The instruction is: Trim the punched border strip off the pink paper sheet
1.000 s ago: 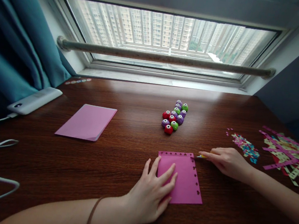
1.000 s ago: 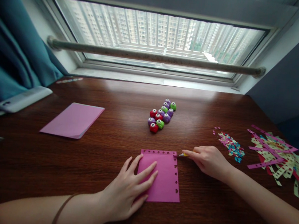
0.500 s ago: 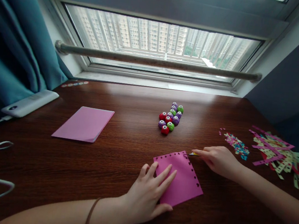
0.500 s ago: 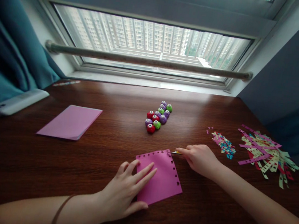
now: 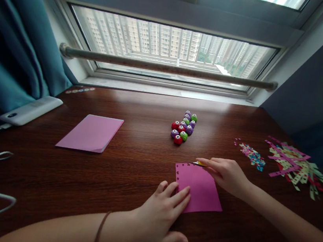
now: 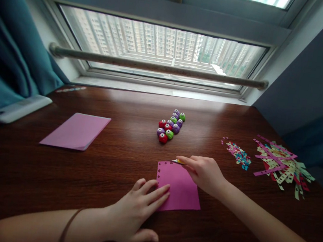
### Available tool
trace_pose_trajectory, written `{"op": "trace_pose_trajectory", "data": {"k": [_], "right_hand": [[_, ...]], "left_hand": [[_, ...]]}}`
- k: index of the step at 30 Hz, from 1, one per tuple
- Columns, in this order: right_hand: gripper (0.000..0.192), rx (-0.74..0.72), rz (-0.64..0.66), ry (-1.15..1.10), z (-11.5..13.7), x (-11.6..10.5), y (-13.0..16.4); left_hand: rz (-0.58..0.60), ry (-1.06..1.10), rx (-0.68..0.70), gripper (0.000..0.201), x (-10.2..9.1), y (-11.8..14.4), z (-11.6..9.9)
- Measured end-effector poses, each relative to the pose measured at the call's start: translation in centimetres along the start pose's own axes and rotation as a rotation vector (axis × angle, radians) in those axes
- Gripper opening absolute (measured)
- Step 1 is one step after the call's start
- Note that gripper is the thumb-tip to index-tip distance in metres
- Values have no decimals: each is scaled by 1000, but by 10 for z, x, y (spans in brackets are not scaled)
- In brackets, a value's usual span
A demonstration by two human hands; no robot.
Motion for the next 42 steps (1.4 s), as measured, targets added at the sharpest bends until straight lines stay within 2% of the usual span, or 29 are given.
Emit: {"op": "trace_pose_trajectory", "data": {"k": [6, 10, 20, 32, 42], "right_hand": [[32, -78, 26, 86, 0, 16, -2], [33, -131, 57, 158, 0, 23, -9], [36, -162, 127, 249, -1, 33, -18], [34, -269, 67, 226, -5, 31, -24], [32, -280, 25, 207, -7, 32, -21]], "left_hand": [[-88, -67, -60, 72, 0, -5, 8], [-101, -65, -129, 72, 3, -10, 18], [-103, -28, -108, 72, 4, -9, 20], [-59, 57, -162, 70, 0, -13, 23], [-10, 75, -173, 72, 1, -15, 24]]}}
Point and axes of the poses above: each hand's wrist, its own y-axis away from the middle knuckle, its own x-axis out of the palm, z = x × y, the point moved 4 cm from there along -y, towards the middle knuckle, and after that the axes turned 2 degrees about y, right-handed, at the moved point
